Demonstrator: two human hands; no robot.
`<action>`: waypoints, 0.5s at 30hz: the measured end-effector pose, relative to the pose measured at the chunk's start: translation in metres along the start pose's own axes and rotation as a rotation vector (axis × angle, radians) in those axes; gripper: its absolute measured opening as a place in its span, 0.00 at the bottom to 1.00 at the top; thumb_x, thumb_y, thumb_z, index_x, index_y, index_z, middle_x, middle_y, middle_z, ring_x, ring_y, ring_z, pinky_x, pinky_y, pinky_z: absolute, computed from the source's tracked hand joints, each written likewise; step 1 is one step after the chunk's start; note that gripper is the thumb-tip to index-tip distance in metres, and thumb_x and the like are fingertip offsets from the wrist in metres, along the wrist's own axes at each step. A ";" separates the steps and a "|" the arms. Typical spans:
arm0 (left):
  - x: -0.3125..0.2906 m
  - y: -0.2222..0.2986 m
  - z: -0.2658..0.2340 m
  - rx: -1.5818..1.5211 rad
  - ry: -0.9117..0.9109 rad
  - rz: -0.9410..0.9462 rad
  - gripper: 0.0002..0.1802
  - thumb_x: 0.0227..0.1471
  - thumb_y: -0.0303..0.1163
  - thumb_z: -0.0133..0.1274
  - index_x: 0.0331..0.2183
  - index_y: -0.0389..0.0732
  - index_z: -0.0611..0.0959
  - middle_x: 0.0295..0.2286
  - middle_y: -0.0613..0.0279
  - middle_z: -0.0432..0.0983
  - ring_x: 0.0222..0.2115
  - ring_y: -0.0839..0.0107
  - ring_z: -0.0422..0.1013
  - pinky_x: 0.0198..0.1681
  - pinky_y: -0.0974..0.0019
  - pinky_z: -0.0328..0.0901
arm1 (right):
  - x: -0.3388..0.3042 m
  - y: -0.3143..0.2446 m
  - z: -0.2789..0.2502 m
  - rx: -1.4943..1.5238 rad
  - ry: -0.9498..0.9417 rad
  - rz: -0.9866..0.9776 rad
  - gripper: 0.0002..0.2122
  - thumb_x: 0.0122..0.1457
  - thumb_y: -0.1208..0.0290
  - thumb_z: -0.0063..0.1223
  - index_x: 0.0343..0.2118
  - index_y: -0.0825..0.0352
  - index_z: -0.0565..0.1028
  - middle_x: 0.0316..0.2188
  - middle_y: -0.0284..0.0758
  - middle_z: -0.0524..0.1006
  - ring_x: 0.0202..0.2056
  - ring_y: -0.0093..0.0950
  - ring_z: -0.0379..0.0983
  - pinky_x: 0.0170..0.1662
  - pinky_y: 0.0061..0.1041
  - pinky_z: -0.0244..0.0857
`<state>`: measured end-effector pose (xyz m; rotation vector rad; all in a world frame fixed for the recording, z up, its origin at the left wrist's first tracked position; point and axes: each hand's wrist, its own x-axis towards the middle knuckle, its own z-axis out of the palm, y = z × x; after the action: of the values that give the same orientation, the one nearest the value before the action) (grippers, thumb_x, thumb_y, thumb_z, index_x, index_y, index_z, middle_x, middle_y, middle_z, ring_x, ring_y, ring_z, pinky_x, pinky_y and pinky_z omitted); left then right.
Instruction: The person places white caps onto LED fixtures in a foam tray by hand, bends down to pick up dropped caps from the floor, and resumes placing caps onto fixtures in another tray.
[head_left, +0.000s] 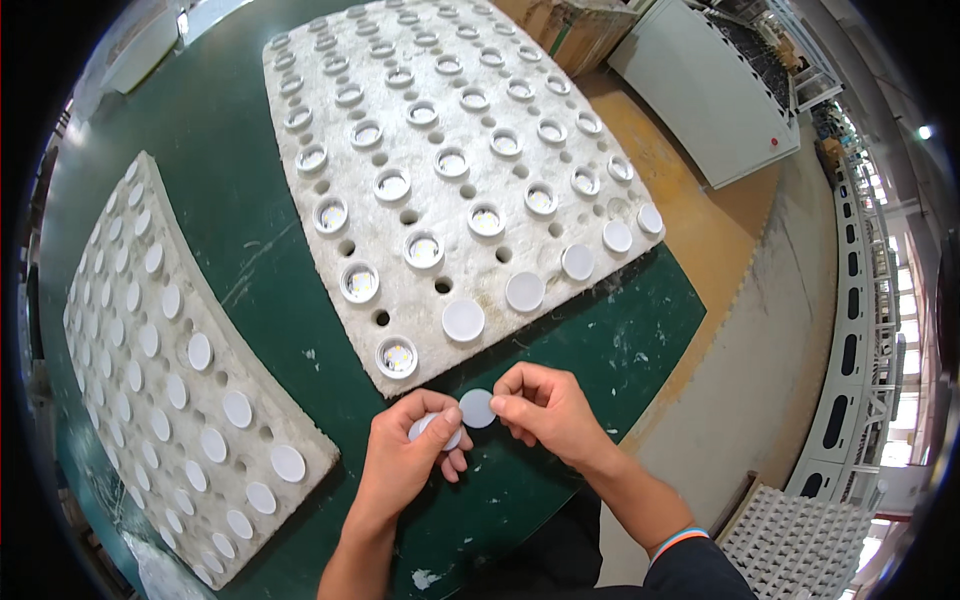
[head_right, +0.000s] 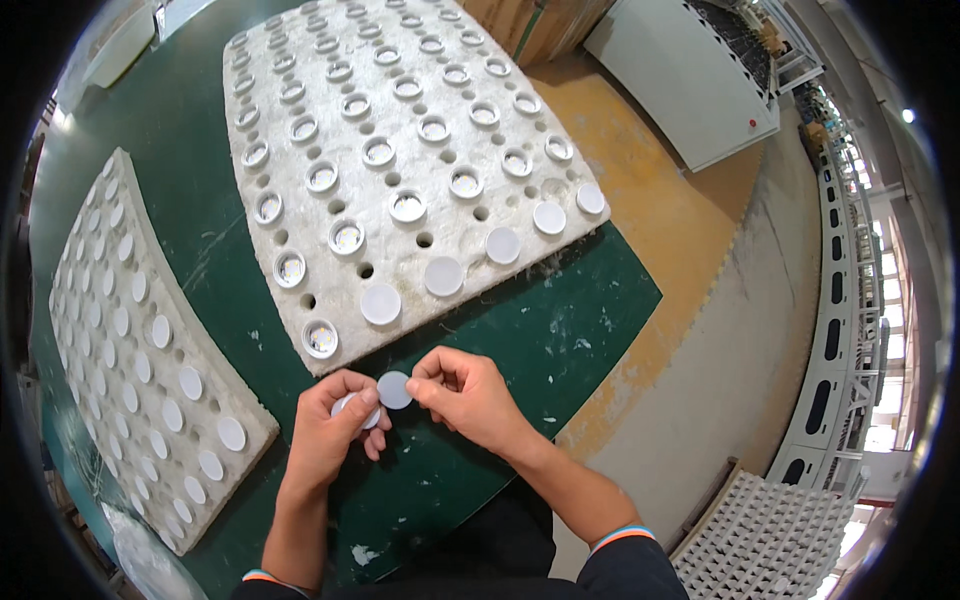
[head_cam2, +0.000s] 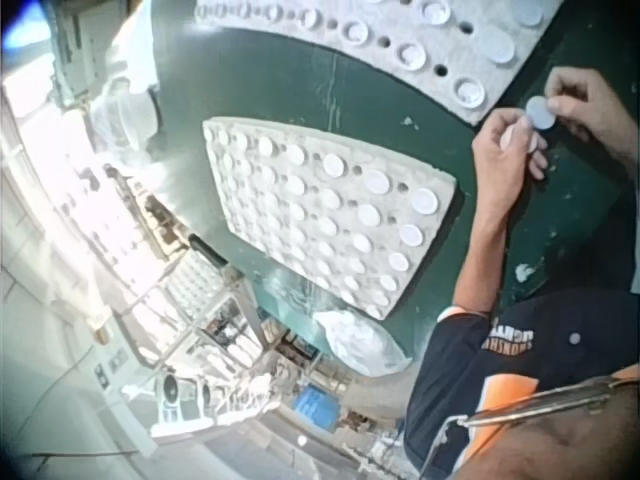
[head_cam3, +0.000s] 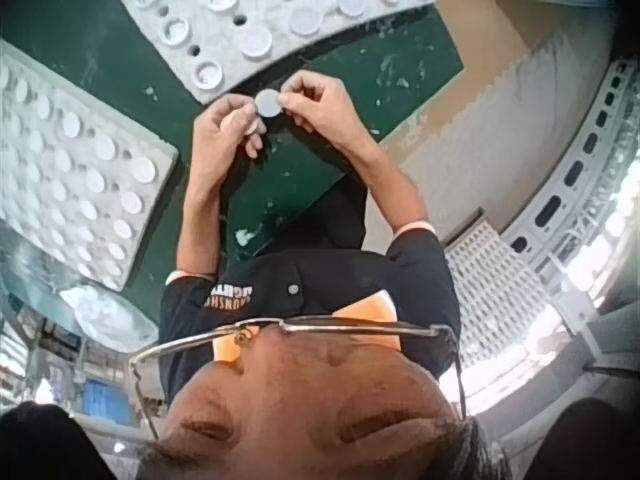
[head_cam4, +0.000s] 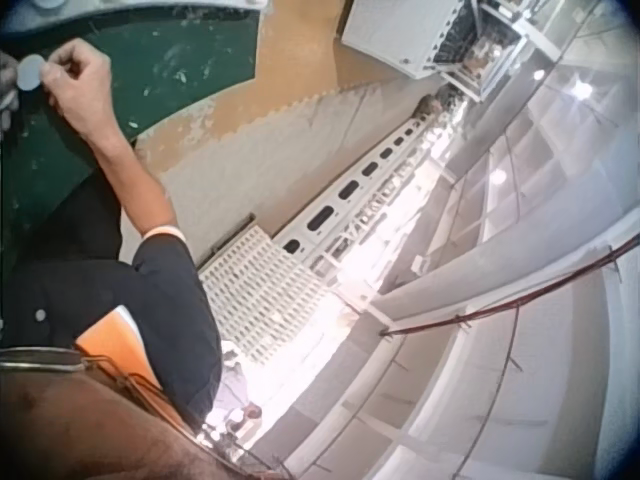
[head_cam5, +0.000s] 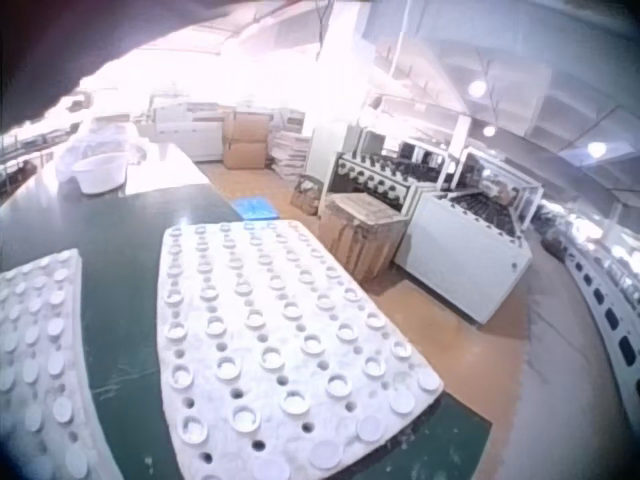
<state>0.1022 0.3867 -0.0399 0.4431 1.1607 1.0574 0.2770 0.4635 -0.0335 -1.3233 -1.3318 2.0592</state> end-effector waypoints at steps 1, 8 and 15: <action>-0.001 0.000 0.002 0.005 -0.001 -0.003 0.12 0.54 0.34 0.51 0.33 0.32 0.75 0.20 0.58 0.74 0.16 0.76 0.70 0.16 0.76 0.65 | -0.003 -0.001 -0.001 -0.014 0.003 -0.010 0.08 0.55 0.69 0.55 0.28 0.68 0.72 0.17 0.25 0.70 0.17 0.11 0.63 0.18 0.11 0.55; -0.005 -0.007 -0.004 0.006 0.039 0.024 0.10 0.55 0.31 0.49 0.33 0.31 0.75 0.22 0.58 0.75 0.18 0.76 0.71 0.18 0.75 0.66 | -0.070 -0.049 0.013 0.264 -0.245 -0.459 0.18 0.53 0.81 0.52 0.48 0.70 0.67 0.34 0.39 0.75 0.33 0.22 0.72 0.37 0.18 0.65; -0.005 -0.007 0.005 0.032 0.052 0.084 0.12 0.54 0.34 0.50 0.32 0.32 0.75 0.22 0.58 0.74 0.18 0.75 0.70 0.18 0.75 0.65 | -0.110 -0.102 0.094 0.774 -0.146 -1.183 0.11 0.54 0.66 0.57 0.36 0.68 0.77 0.34 0.51 0.77 0.33 0.38 0.73 0.37 0.24 0.68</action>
<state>0.1091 0.3800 -0.0403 0.4959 1.2148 1.1300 0.2332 0.3887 0.1209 0.0282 -0.8219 1.4779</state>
